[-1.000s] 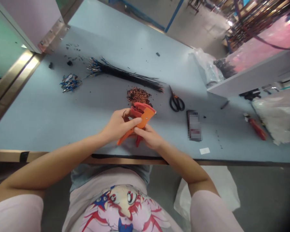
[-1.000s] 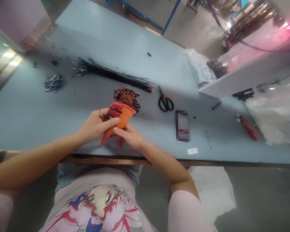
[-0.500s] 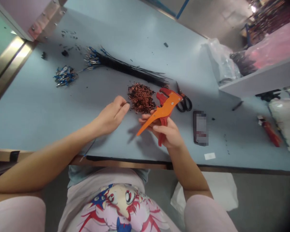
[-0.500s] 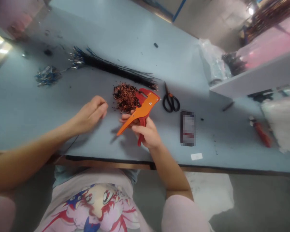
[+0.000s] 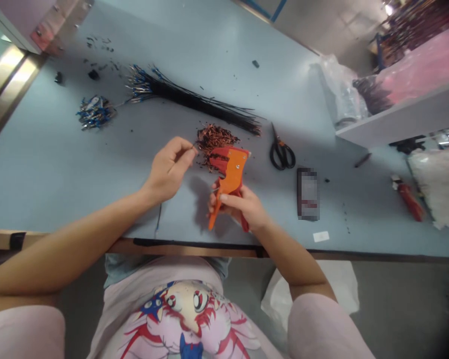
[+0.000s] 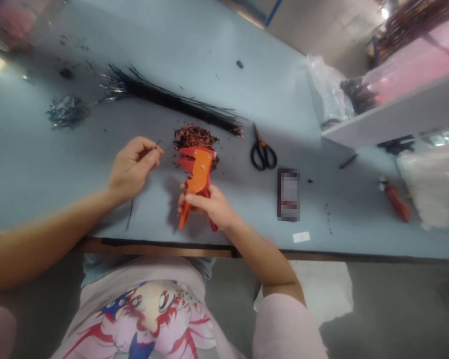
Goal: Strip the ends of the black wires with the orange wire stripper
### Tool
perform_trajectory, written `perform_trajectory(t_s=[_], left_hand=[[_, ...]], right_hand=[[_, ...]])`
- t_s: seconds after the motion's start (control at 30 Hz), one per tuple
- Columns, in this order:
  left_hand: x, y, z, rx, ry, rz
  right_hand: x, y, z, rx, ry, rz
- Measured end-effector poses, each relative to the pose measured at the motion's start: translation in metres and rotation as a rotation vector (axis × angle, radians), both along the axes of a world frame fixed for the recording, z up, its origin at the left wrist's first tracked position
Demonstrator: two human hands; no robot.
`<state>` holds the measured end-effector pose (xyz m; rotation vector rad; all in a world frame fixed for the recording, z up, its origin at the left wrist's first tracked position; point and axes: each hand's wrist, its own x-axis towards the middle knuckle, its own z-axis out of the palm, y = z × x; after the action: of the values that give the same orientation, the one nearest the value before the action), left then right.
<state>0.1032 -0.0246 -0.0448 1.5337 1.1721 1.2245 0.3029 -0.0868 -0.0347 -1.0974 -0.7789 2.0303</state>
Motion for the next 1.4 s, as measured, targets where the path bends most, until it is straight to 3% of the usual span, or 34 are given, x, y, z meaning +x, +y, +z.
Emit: perform_trajectory(t_s=[0.17, 0.33, 0.53, 0.9, 1.13, 1.4], left_hand=[[-0.006, 0.001, 0.0, 0.172, 0.254, -0.001], [-0.01, 0.0, -0.001, 0.279, 0.497, -0.141], [-0.007, -0.002, 0.002, 0.249, 0.679, -0.236], [-0.006, -0.006, 0.006, 0.125, 0.531, -0.197], [0.0, -0.01, 0.003, 0.109, 0.461, -0.265], [-0.002, -0.011, 0.004, 0.141, 0.546, -0.281]], right_hand=[[0.005, -0.01, -0.008, -0.012, 0.043, 0.034], [0.009, -0.01, -0.004, 0.002, 0.061, 0.037], [0.008, -0.013, -0.001, 0.02, 0.014, 0.068], [0.006, -0.013, -0.001, 0.025, -0.009, 0.076], [0.005, -0.014, -0.001, 0.007, 0.01, 0.095], [0.007, -0.014, -0.001, 0.043, -0.023, 0.108]])
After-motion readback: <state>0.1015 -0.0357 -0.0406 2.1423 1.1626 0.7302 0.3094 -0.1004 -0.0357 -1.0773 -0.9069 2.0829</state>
